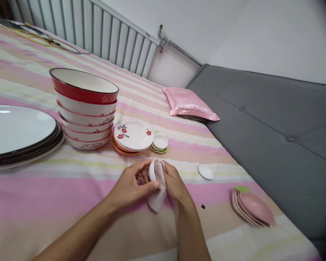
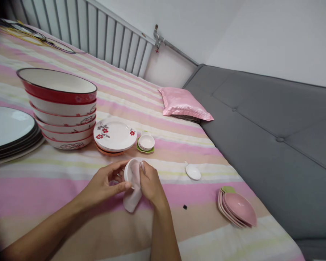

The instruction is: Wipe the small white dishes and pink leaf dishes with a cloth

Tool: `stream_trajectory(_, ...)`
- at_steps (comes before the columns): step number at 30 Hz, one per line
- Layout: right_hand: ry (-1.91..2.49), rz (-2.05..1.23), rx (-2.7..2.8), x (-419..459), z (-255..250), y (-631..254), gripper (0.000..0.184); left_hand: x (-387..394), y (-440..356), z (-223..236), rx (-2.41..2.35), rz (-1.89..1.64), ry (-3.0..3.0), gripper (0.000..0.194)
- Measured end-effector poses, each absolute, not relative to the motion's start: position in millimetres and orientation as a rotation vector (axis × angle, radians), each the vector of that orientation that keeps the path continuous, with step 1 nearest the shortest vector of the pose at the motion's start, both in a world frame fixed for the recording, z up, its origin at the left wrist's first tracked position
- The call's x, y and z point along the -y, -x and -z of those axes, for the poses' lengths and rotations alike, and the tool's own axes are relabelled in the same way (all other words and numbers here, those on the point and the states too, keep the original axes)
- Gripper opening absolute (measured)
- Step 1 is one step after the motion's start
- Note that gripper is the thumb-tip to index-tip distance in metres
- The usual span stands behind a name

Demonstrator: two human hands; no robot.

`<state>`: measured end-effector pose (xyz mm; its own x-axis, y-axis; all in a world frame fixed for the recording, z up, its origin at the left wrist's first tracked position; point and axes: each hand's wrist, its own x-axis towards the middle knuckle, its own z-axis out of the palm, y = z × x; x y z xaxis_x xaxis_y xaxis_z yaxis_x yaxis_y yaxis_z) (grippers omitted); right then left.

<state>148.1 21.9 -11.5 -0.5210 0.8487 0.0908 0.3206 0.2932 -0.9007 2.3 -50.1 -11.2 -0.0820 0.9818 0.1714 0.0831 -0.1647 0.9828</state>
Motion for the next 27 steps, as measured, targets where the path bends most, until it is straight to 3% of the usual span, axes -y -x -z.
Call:
stream_trajectory(10, 1.043, -1.075, 2.136, -20, 1, -150, 0.028, 48, 0, 10, -1.08, -1.318, -1.193, 0.058)
stream_trajectory(17, 1.107, -1.032, 1.862, -31, 7, -158, 0.028, 50, -4, 5, -0.893, -1.359, -0.997, 0.054)
stream_trajectory(23, 1.365, -0.592, 1.423, -42, 12, -169, 0.039, 52, -4, 7, -0.877, -1.39, -0.892, 0.057)
stream_trajectory(27, 1.328, -0.469, 1.377, -35, 1, -167, 0.026, 51, -6, 8, -0.844, -1.4, -0.856, 0.058)
